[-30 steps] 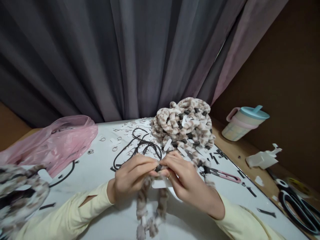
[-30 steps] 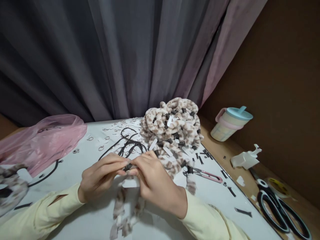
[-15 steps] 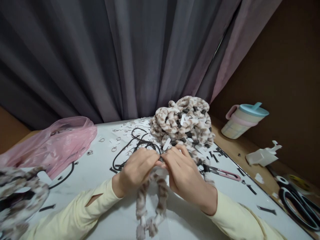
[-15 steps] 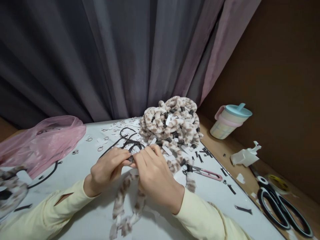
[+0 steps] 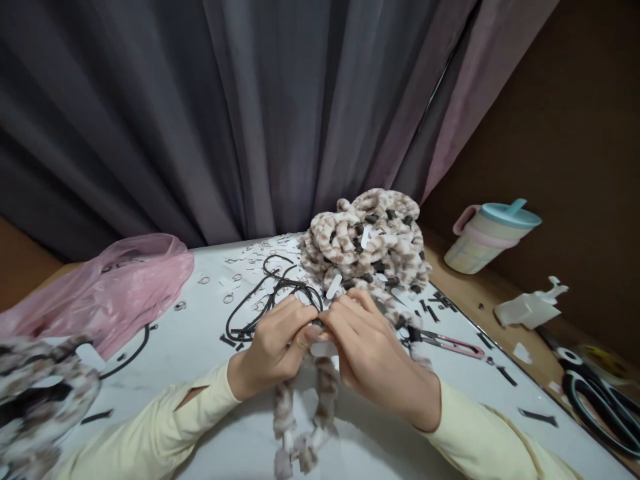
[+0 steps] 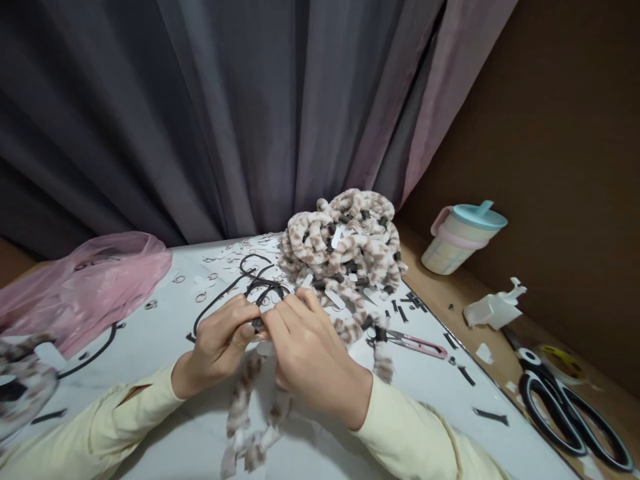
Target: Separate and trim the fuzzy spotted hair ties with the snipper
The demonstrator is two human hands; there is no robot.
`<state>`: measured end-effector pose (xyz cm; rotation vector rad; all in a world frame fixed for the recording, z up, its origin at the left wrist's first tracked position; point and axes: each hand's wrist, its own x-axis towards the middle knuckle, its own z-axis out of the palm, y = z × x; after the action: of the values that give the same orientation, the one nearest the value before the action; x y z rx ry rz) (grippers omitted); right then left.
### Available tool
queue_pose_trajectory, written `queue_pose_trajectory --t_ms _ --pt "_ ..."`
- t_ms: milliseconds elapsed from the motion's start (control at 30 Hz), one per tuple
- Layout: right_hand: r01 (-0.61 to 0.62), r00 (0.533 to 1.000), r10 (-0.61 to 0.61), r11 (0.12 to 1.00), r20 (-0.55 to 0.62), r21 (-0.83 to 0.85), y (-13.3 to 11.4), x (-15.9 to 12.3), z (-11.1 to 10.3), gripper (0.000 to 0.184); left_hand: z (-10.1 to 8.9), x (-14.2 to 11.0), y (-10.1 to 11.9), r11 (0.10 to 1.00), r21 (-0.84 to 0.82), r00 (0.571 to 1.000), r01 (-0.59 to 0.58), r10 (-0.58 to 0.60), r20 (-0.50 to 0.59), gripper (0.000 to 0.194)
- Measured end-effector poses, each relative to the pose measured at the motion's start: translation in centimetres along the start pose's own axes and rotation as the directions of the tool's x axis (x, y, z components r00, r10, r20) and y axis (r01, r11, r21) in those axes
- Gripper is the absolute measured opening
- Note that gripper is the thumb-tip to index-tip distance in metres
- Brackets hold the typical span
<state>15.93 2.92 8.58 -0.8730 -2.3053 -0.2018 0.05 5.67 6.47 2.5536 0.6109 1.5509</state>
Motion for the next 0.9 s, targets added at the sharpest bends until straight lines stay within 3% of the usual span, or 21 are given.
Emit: queue_pose_trajectory --t_ms 167,367,733,833,900 --pt "0.052 0.998 -0.056 0.984 -0.023 -0.169 0.1 -0.1 0.3 0.036 0.5 -0.2 0.5 0.994 0.014 0.994 0.108 -0.108 -0.018 0.02" --pt "0.047 0.999 -0.046 0.967 0.011 -0.252 0.4 0.1 0.7 0.033 0.6 -0.3 0.1 0.983 0.058 0.985 0.172 -0.172 -0.017 0.017" --pt "-0.055 0.982 0.071 0.994 0.177 -0.093 0.6 0.5 0.0 0.019 0.7 -0.2 0.0 0.896 0.021 0.895 0.444 -0.444 0.035 0.024" --pt "-0.185 0.982 0.185 0.983 0.045 -0.011 0.0 0.4 -0.2 0.02 0.7 -0.1 -0.5 0.844 0.023 0.844 0.536 -0.536 0.018 0.029" --pt "-0.319 0.942 0.331 0.934 -0.051 0.159 -0.6 0.3 -0.4 0.022 0.7 0.0 -1.0 0.791 0.025 0.792 0.611 -0.611 -0.007 0.033"
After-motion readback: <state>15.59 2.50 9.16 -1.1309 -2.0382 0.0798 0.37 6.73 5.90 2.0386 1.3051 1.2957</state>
